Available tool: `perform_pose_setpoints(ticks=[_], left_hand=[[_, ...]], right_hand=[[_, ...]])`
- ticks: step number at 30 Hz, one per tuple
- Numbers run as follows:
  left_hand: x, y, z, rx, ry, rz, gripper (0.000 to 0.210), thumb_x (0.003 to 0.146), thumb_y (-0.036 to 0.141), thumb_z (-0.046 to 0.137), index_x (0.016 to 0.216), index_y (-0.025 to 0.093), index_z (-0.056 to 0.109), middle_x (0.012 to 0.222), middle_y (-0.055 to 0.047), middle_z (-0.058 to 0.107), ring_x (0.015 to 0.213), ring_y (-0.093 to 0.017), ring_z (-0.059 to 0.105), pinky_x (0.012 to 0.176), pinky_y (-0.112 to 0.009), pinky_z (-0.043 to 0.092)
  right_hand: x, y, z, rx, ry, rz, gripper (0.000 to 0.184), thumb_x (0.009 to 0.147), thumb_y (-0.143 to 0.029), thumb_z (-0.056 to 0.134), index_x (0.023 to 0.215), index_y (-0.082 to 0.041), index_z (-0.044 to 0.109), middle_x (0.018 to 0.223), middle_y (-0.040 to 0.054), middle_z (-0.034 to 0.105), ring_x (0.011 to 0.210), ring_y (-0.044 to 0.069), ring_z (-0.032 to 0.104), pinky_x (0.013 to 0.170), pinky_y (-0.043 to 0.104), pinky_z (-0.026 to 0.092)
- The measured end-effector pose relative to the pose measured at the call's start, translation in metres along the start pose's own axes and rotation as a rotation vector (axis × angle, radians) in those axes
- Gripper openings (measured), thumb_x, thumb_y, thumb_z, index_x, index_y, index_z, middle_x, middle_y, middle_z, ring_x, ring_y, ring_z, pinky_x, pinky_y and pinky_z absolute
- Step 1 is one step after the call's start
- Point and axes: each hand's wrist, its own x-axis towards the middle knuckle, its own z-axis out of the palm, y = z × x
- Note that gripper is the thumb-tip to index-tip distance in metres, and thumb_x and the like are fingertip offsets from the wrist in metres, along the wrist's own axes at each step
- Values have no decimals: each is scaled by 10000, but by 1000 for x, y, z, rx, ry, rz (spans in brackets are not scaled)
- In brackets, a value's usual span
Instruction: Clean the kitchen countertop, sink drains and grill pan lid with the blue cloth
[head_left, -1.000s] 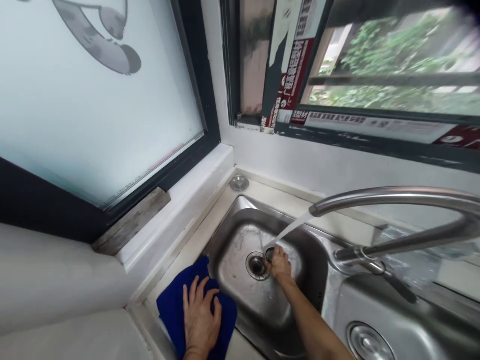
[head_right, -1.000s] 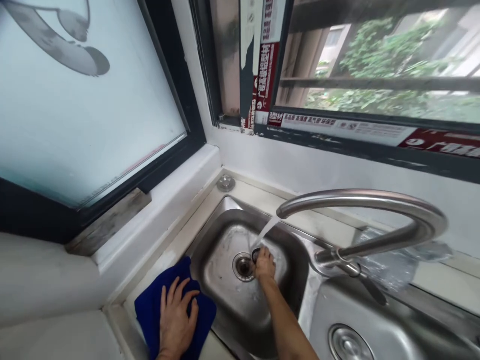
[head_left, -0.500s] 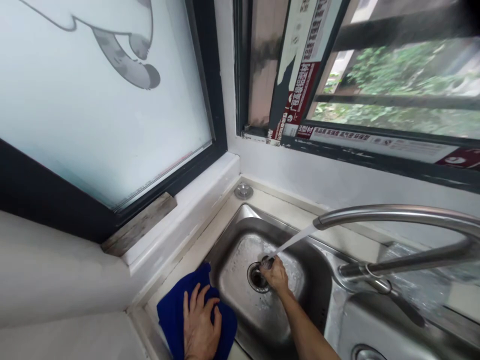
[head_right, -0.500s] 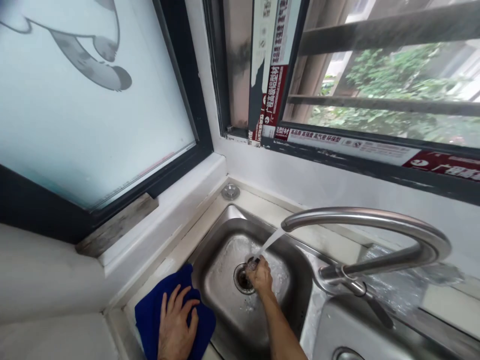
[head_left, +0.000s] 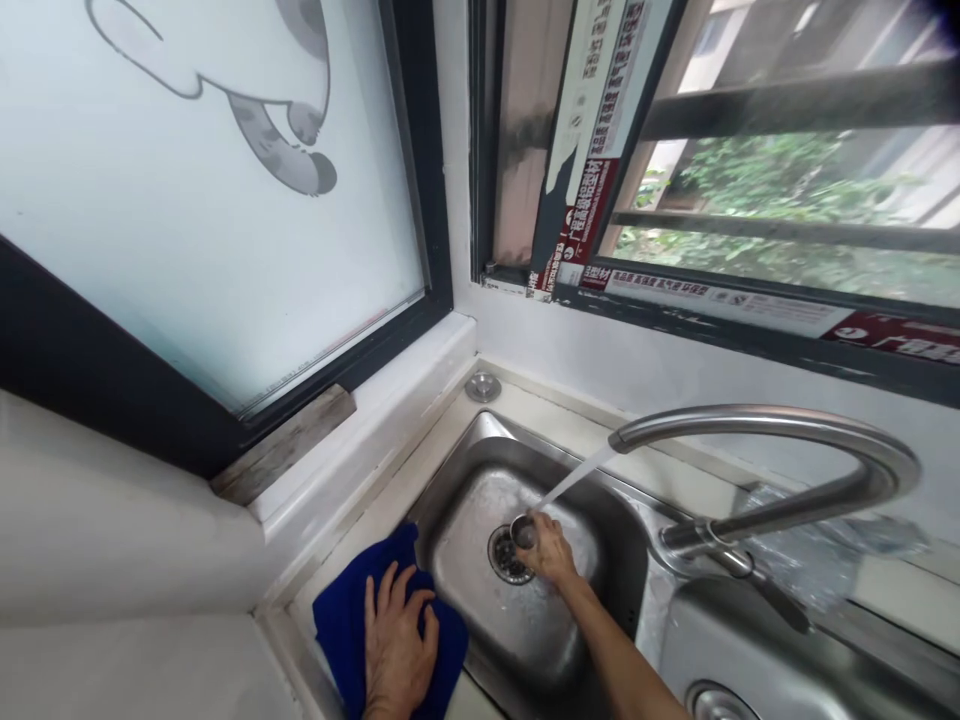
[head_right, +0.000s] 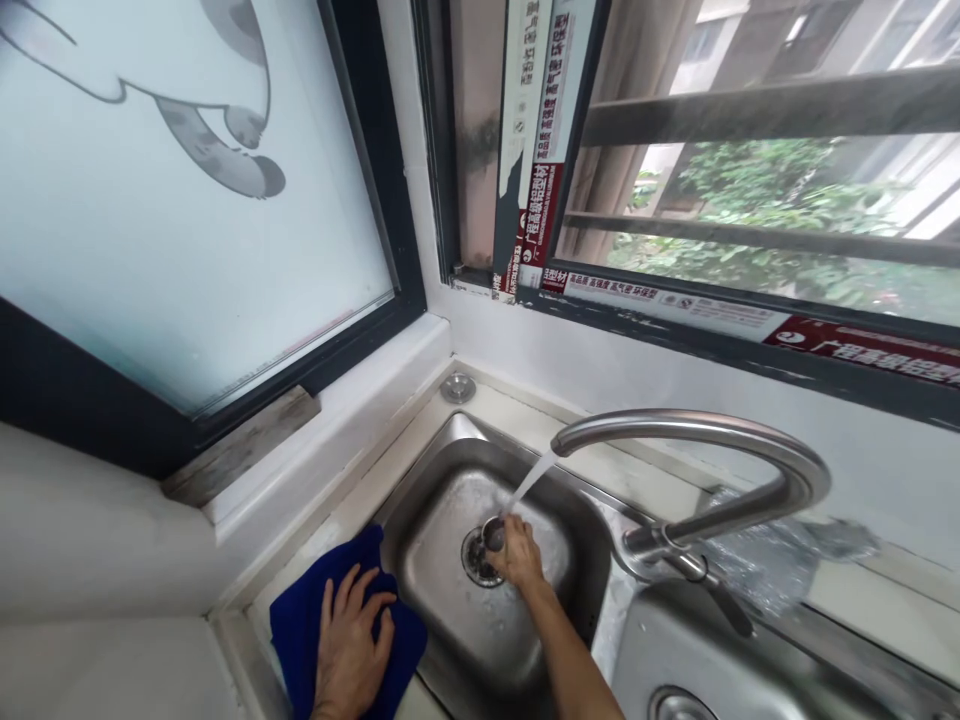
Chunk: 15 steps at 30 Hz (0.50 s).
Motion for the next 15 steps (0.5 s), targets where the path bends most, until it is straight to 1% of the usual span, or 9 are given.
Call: perform_pose_setpoints(ticks=[3, 7, 10, 13, 15], left_hand=[[-1, 2, -2, -24, -11, -19, 270, 868, 177, 512, 968, 293, 735, 1302, -39, 642, 1351, -304, 460, 1181, -675, 261], [0, 5, -4, -59, -26, -41, 268, 879, 176, 508, 970, 280, 738, 1321, -45, 632, 1373, -308, 433, 1194, -662, 229], [2, 7, -5, -84, -25, -64, 257, 886, 191, 514, 972, 277, 741, 1323, -48, 632, 1372, -302, 434, 1207, -642, 211], [2, 7, -5, -99, -30, -66, 250, 880, 194, 526, 976, 279, 741, 1324, -47, 631, 1373, -297, 433, 1214, -630, 200], [1, 7, -5, -90, -32, -55, 257, 882, 193, 518, 985, 275, 740, 1326, -54, 629, 1375, -297, 432, 1215, -631, 200]], right_hand=[[8, -2, 0, 40, 16, -6, 596, 631, -361, 687, 1191, -203, 558, 1175, 84, 628, 1155, 315, 540, 976, 409, 462], [19, 1, 1, 114, 82, 23, 639, 690, -439, 635, 1250, -158, 510, 1222, 136, 600, 1183, 333, 523, 1009, 440, 434], [17, 9, -4, 162, 99, 17, 676, 670, -474, 643, 1245, -145, 509, 1210, 147, 606, 1177, 347, 528, 1019, 456, 429], [11, 13, -10, 217, 122, -8, 762, 661, -474, 637, 1326, -158, 440, 1300, 144, 568, 1230, 333, 505, 1055, 456, 410], [8, 11, -9, 262, 122, -41, 795, 662, -469, 639, 1362, -182, 396, 1346, 128, 547, 1256, 306, 498, 1072, 430, 406]])
